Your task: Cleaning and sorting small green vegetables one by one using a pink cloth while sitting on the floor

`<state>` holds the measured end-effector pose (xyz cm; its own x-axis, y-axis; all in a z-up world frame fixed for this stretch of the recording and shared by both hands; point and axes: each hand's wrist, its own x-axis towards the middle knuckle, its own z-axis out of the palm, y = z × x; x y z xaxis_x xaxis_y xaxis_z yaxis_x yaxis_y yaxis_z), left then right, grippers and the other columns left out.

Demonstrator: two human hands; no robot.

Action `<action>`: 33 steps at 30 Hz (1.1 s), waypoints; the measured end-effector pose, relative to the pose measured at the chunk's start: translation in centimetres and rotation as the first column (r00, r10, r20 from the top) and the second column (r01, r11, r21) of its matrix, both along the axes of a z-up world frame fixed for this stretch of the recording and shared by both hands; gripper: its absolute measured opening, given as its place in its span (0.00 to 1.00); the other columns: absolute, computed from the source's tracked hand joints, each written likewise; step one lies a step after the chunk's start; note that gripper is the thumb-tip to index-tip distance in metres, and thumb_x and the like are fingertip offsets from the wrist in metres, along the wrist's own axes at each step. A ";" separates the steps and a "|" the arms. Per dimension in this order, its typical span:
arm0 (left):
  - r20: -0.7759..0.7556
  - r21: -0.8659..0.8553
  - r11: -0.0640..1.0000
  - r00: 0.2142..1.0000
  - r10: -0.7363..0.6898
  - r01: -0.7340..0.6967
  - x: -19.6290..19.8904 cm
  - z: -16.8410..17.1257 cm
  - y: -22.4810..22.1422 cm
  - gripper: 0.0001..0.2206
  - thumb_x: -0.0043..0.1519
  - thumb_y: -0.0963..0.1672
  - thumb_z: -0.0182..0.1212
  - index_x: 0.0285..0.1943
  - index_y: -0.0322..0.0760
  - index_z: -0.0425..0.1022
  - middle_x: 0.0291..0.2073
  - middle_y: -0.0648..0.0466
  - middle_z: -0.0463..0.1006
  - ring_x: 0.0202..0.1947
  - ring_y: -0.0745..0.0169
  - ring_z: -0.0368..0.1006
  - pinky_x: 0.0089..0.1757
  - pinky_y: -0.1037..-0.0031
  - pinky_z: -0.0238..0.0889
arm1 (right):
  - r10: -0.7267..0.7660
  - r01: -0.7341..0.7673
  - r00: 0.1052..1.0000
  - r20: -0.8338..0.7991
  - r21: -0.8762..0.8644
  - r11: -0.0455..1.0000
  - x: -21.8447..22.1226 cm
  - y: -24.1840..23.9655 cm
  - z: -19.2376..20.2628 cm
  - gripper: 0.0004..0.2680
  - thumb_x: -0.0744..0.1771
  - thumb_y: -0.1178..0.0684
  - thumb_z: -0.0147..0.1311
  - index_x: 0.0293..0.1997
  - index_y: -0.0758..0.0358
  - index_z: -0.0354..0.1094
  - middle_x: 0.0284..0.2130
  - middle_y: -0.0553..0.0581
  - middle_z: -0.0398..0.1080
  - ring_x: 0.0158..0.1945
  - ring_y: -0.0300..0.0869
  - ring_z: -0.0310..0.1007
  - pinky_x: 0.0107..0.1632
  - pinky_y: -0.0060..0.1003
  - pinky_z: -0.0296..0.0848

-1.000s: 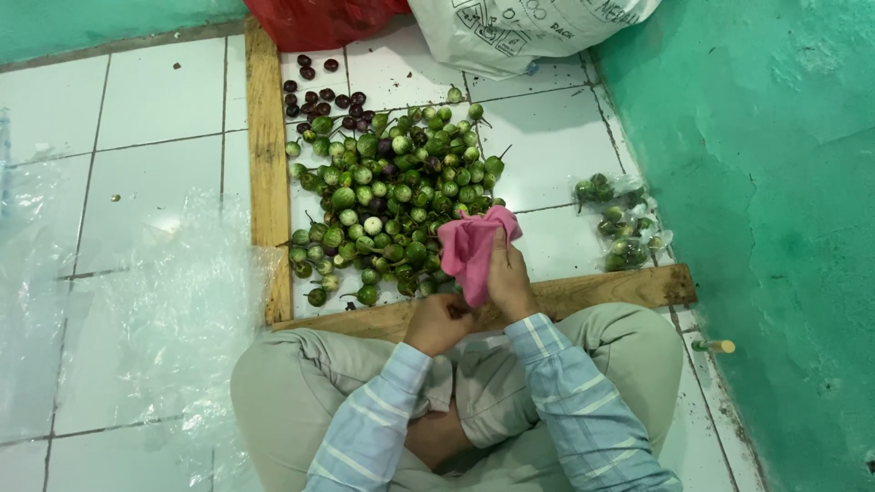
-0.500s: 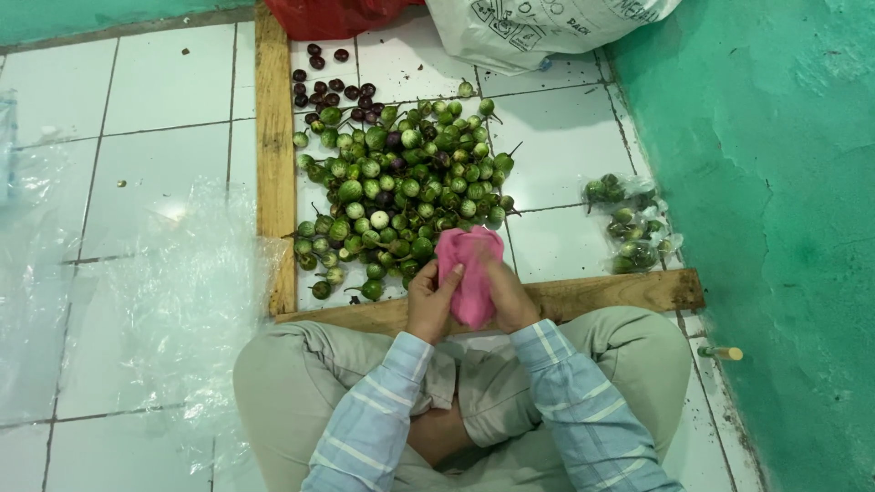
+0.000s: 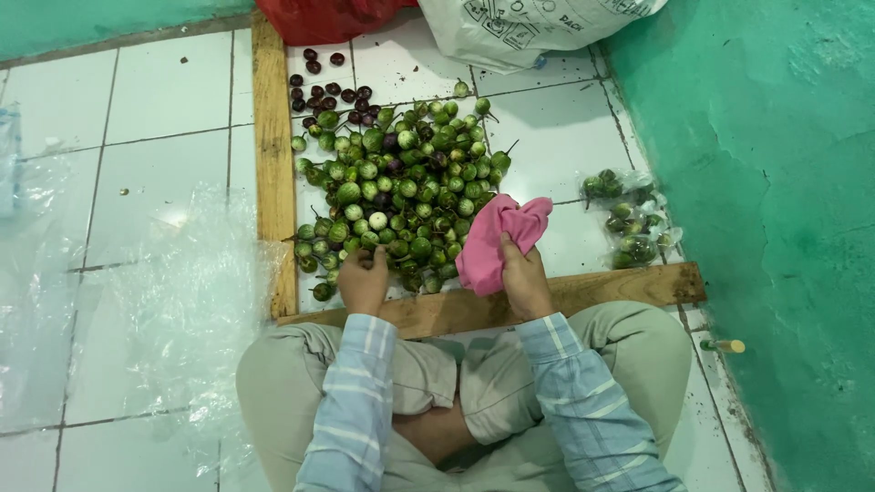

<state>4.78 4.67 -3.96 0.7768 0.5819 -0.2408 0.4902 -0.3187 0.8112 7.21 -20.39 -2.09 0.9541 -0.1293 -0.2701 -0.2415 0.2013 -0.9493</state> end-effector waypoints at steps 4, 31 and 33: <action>0.053 -0.093 0.993 0.995 0.085 -0.080 1.3 -1.2 0.5 0.20 0.65 0.50 0.65 0.51 0.24 0.77 0.32 0.48 0.77 0.35 0.53 0.77 0.34 0.63 0.72 | 0.051 -0.049 0.999 0.015 -0.093 0.994 -0.6 0.8 0.8 0.18 0.72 0.49 0.48 0.68 0.70 0.60 0.58 0.67 0.67 0.62 0.53 0.65 0.66 0.57 0.62; 0.663 -0.151 0.864 0.697 -0.272 0.480 -0.8 3.8 -7.6 0.15 0.69 0.41 0.59 0.26 0.34 0.74 0.21 0.52 0.72 0.30 0.68 0.63 0.35 0.72 0.63 | 0.378 -0.115 0.897 0.229 -0.705 0.700 -2.3 3.6 6.2 0.23 0.72 0.37 0.43 0.26 0.69 0.68 0.20 0.75 0.71 0.30 0.72 0.74 0.30 0.60 0.67; 0.687 -0.082 0.880 0.666 -0.290 0.469 -1.0 5.6 -8.1 0.14 0.69 0.42 0.59 0.29 0.32 0.76 0.23 0.46 0.75 0.28 0.60 0.71 0.37 0.67 0.66 | 0.260 -0.063 0.935 0.243 -0.607 0.792 -2.1 3.5 5.1 0.23 0.73 0.42 0.39 0.20 0.62 0.68 0.14 0.64 0.71 0.21 0.55 0.75 0.26 0.45 0.69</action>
